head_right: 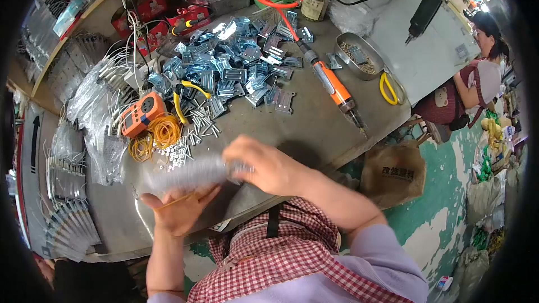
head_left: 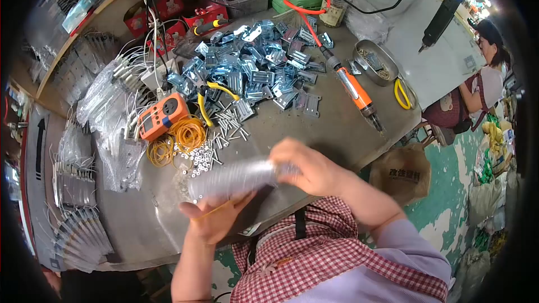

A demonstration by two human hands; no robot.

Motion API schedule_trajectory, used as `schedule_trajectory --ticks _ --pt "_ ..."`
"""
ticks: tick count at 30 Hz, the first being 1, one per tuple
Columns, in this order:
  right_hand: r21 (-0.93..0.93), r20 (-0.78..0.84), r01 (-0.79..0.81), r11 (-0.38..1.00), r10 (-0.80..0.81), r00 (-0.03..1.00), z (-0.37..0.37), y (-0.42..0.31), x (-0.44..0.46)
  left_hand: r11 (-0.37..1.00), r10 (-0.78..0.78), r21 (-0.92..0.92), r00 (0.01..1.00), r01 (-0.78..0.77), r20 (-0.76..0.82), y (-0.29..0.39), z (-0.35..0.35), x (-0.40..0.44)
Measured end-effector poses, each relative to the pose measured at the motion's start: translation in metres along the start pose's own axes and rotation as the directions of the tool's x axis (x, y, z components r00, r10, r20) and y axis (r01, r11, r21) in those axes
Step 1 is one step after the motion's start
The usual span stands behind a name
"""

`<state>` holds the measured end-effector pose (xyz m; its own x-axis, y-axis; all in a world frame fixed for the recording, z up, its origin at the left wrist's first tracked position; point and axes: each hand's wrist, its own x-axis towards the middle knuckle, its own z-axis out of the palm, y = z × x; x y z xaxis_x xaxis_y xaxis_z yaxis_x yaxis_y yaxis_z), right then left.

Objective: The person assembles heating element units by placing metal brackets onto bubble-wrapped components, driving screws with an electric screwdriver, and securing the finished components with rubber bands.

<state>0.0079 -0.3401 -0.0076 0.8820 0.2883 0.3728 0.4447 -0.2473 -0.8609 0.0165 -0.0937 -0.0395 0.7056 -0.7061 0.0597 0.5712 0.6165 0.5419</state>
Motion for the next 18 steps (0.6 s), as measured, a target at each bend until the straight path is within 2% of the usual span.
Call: schedule_trajectory --ticks 1,2,3,4,5,6,7,8,9,10,11,12,13,15,16,17,18 --pt "-0.189 0.327 0.123 0.974 -0.055 0.943 -0.008 -0.004 0.0 1.0 -0.004 0.009 1.0 0.004 0.001 0.004 -0.001 -0.01" --pt "-0.096 0.374 -0.062 0.993 0.094 0.923 -0.009 -0.01 -0.003 0.983 -0.141 0.113 0.989 0.144 -0.035 0.006 -0.002 -0.021" --pt "-0.1 0.364 -0.057 0.993 0.09 0.927 -0.008 -0.012 -0.003 0.937 -0.27 0.205 0.959 0.281 -0.082 0.011 -0.005 -0.024" --pt "-0.095 0.427 0.04 0.995 0.005 0.904 -0.004 -0.015 -0.004 0.824 -0.414 0.369 0.902 0.43 -0.125 0.028 0.003 -0.016" --pt "-0.088 0.488 0.14 0.986 -0.08 0.869 -0.001 -0.018 -0.005 0.639 -0.508 0.576 0.842 0.51 -0.182 0.039 0.02 -0.007" --pt "-0.081 0.52 0.13 0.988 -0.07 0.851 0.004 -0.027 -0.004 0.374 -0.55 0.767 0.791 0.522 -0.27 0.046 0.04 0.008" --pt "-0.165 0.509 0.194 0.967 -0.086 0.857 0.017 -0.026 -0.007 0.067 -0.555 0.872 0.744 0.486 -0.372 0.045 0.053 0.017" --pt "-0.212 0.452 0.168 0.963 -0.056 0.89 0.027 -0.025 -0.005 0.067 -0.557 0.871 0.742 0.487 -0.372 0.037 0.056 0.016" --pt "-0.256 0.393 0.14 0.956 -0.029 0.919 0.034 -0.025 -0.002 -0.182 -0.25 0.965 0.94 0.19 -0.232 0.028 0.057 0.011" --pt "-0.191 0.298 0.012 0.982 0.046 0.954 0.034 -0.024 0.005 -0.498 0.017 0.866 0.998 -0.042 0.059 0.023 0.06 0.011" --pt "-0.112 0.207 -0.106 0.988 0.127 0.97 0.032 -0.023 0.013 -0.504 0.027 0.862 0.998 -0.041 0.064 0.022 0.066 0.011" --pt "0.009 0.212 -0.245 0.969 0.238 0.948 0.029 -0.026 0.021 -0.625 0.116 0.78 0.99 0.013 0.077 0.023 0.076 0.01" --pt "0.014 0.219 -0.244 0.97 0.235 0.947 0.028 -0.026 0.029 -0.725 0.198 0.684 0.976 0.08 0.096 0.023 0.081 0.006" --pt "0.109 0.564 -0.357 0.928 0.238 0.791 0.03 -0.025 0.053 -0.599 0.235 0.776 0.97 0.196 -0.063 0.037 0.056 -0.009" --pt "0.461 0.594 -0.391 0.797 0.051 0.803 0.038 -0.005 0.068 -0.547 0.36 0.784 0.928 0.293 -0.096 0.042 0.046 -0.019" --pt "0.093 0.407 -0.152 0.984 0.102 0.908 0.028 0.009 0.078 -0.487 0.479 0.783 0.868 0.387 -0.131 0.048 0.032 -0.032" --pt "-0.274 0.191 -0.08 0.958 0.136 0.972 0.012 0.015 0.096 -0.43 0.601 0.764 0.784 0.481 -0.154 0.061 0.008 -0.051"
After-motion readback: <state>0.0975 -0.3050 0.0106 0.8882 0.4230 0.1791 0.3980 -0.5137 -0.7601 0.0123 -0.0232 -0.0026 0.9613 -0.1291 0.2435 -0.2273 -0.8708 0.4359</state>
